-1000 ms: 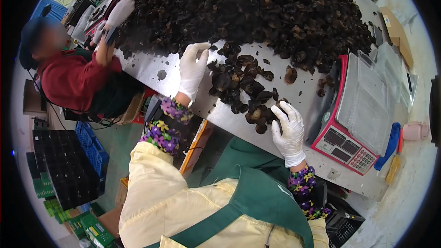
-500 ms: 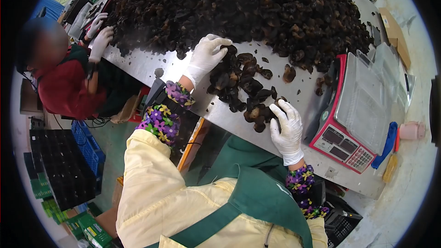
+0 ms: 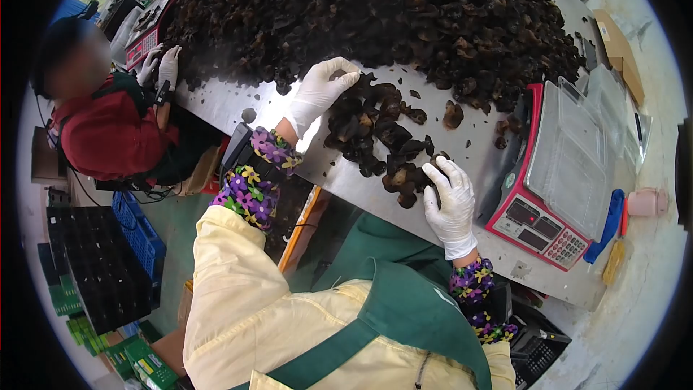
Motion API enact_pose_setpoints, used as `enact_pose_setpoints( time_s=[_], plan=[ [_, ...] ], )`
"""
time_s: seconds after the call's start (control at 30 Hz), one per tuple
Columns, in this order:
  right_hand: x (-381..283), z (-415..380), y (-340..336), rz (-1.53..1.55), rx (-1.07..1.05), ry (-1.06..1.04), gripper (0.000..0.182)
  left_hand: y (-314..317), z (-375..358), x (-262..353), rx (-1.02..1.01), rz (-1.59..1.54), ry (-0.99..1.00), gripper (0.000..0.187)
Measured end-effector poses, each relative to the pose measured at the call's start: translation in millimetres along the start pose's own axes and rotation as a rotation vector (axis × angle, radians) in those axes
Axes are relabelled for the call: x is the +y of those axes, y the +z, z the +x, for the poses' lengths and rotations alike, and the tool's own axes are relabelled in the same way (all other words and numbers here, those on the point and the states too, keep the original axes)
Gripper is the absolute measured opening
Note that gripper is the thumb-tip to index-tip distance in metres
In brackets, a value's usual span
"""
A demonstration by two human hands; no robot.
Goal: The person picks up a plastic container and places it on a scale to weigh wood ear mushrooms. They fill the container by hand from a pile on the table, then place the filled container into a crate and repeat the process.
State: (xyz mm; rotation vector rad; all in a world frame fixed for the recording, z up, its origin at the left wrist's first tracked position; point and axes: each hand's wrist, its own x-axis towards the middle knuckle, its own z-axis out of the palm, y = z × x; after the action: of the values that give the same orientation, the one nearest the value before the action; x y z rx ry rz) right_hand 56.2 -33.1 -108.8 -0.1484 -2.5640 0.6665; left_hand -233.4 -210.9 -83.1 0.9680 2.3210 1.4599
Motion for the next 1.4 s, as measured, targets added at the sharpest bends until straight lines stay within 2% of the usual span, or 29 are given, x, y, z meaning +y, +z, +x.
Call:
enact_pose_setpoints(
  time_s=[0.07, 0.2, 0.27, 0.3, 0.47, 0.53, 0.6, 0.67, 0.7, 0.73, 0.8, 0.83, 0.9, 0.93, 1.0, 1.07, 1.13, 1.2, 1.27, 1.33, 1.4],
  plan=[
    [-1, 0, 0, 0.001, -0.003, 0.004, 0.043, -4, -6, 4, 0.016, -0.267, -0.127, 0.016],
    [0, 0, 1, 0.010, -0.006, 0.004, 0.044, -15, -21, 17, 0.024, -0.490, -0.240, 0.013],
    [0, 0, 0, 0.007, -0.010, 0.006, 0.044, -17, -25, 19, -0.019, -0.917, -0.267, 0.010],
    [0, 0, 0, 0.003, -0.013, 0.010, 0.044, -17, -26, 16, -0.013, -1.011, -0.273, 0.010],
    [-1, 0, -1, 0.014, -0.013, 0.007, 0.044, -32, -63, 30, -0.031, -1.171, -0.283, 0.013],
    [0, -1, -2, 0.021, -0.012, 0.007, 0.044, -58, -91, 15, 0.037, 0.278, 0.078, 0.015],
    [0, 0, -1, 0.022, -0.005, 0.001, 0.044, -80, -127, -32, 0.018, -0.601, -0.055, 0.015],
    [-1, 0, -2, 0.028, -0.014, 0.004, 0.044, -106, -166, -28, 0.138, -0.581, -0.321, 0.019],
    [-1, -1, -1, 0.025, -0.019, 0.007, 0.044, -115, -183, -27, 0.190, -0.480, -0.425, 0.019],
    [-1, -1, -1, 0.034, -0.023, 0.006, 0.044, -136, -209, -51, 0.164, -0.286, -0.652, 0.018],
    [0, -1, 0, 0.025, -0.011, -0.003, 0.043, -148, -239, -76, 0.024, 0.485, -0.672, 0.020],
    [-1, 0, -2, 0.028, -0.016, -0.002, 0.043, -145, -248, -80, 0.027, 0.485, -0.674, 0.020],
    [-1, 0, -1, 0.023, -0.013, -0.001, 0.043, -122, -243, -53, 0.222, 0.946, -0.355, 0.019],
    [-1, 0, -1, 0.017, -0.011, 0.002, 0.043, -112, -231, -39, 0.218, 0.943, -0.356, 0.019],
    [-1, 0, -1, 0.015, -0.010, -0.006, 0.043, -90, -190, -13, 0.297, 0.571, -0.235, 0.019],
    [-2, 1, -1, 0.010, 0.000, -0.013, 0.043, -62, -148, 2, 0.336, 0.511, 0.039, 0.021],
    [-2, 0, -1, 0.017, -0.002, -0.004, 0.043, -35, -107, 6, 0.282, 0.439, 0.118, 0.026],
    [-2, 0, -1, 0.011, 0.003, 0.000, 0.043, -13, -63, 8, 0.220, 0.515, 0.291, 0.026],
    [-1, 0, -2, 0.004, 0.004, 0.005, 0.043, 5, -28, 24, 0.093, 0.620, 0.307, 0.028],
    [-1, 0, -1, 0.027, 0.002, -0.001, 0.043, 26, -5, 23, 0.100, 0.664, 0.352, 0.024],
    [-2, 0, -2, 0.020, -0.002, 0.001, 0.043, 36, 8, 27, -0.077, 0.838, 0.317, 0.019]
  ],
)
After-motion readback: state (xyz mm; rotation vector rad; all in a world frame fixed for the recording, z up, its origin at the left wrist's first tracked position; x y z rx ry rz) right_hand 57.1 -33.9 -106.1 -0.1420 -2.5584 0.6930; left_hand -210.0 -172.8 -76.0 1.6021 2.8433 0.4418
